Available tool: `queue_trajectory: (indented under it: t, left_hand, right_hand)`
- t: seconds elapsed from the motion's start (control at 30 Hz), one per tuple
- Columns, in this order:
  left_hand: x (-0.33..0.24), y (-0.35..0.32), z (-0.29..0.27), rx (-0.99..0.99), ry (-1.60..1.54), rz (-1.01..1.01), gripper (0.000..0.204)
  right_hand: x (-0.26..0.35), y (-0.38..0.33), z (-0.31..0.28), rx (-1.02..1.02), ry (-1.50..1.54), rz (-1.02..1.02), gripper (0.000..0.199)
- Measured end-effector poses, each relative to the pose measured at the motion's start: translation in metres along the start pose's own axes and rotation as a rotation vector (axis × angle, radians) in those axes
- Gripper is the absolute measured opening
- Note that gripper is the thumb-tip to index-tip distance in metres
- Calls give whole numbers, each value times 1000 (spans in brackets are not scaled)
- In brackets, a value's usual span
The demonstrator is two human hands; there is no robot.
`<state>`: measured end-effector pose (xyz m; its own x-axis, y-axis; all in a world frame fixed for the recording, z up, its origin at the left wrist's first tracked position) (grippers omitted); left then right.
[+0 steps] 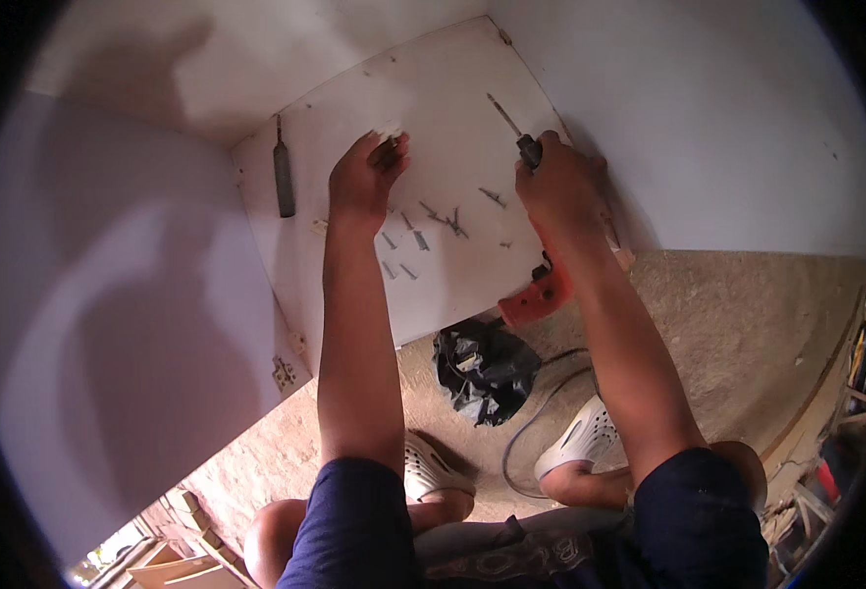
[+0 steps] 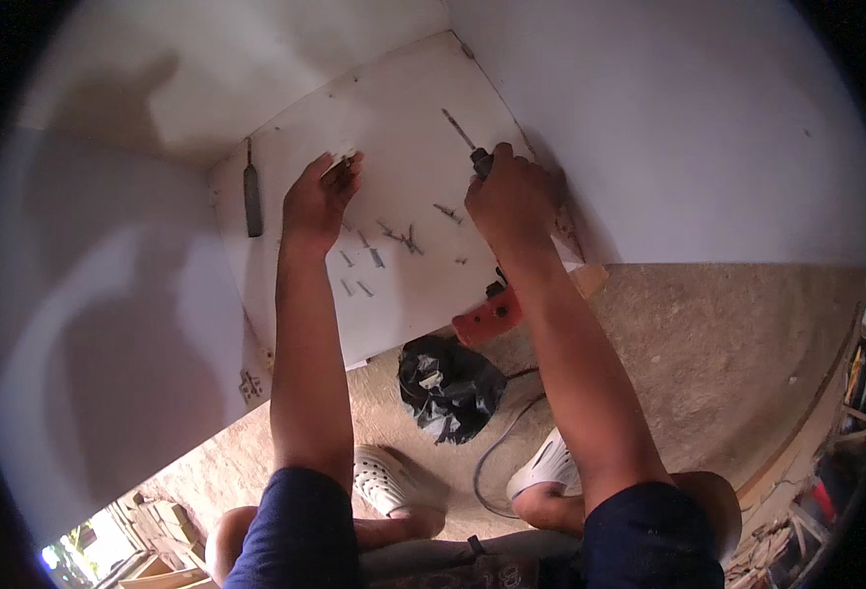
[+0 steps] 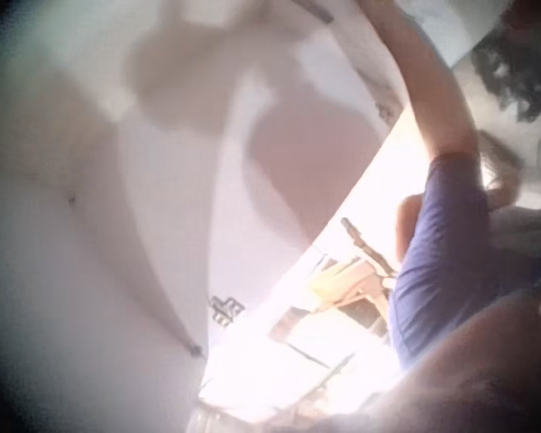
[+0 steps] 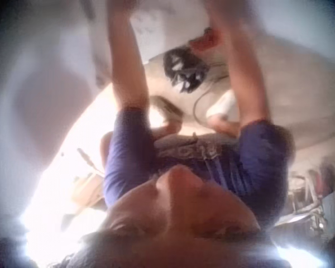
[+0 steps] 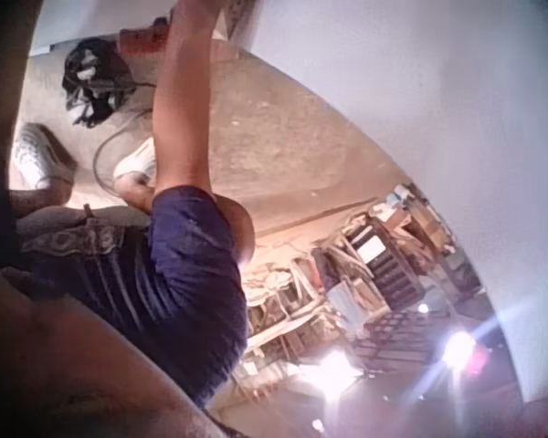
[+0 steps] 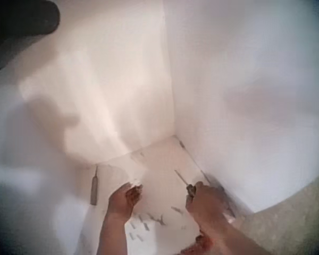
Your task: The person drills holes in the interior of a white cabinet using a power drill and then collects screws and places them into an orange container.
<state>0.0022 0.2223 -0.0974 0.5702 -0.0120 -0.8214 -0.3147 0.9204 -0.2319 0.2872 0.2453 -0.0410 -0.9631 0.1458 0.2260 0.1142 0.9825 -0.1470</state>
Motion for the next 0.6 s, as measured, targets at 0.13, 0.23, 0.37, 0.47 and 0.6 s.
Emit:
queue_trajectory:
  t: [0.13,0.23,0.37,0.47,0.6]
  left_hand:
    - [18,65,48,68,544,131,31]
    - [3,104,102,193,1244,590,35]
    - [22,143,156,404,1357,717,33]
    - [38,164,179,408,1382,696,32]
    - [46,174,196,469,1406,810,30]
  right_hand:
    - [-2,2,-3,-185,107,-62,32]
    - [-25,15,8,-73,221,70,30]
    - [-32,12,7,-71,365,133,28]
    - [-37,12,8,-88,383,168,26]
    - [-34,14,3,-58,357,138,26]
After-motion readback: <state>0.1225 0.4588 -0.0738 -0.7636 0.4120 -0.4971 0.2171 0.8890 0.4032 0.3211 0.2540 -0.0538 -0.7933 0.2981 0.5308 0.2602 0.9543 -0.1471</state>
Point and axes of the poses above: each hand's wrist, its own y-axis towards the middle knuckle, its own z-axis out of the palm, x = y × z, the point moved 10 cm from there along y, towards the middle knuckle, and after that the axes turned 9 degrees about z, right-handed, at the moved point
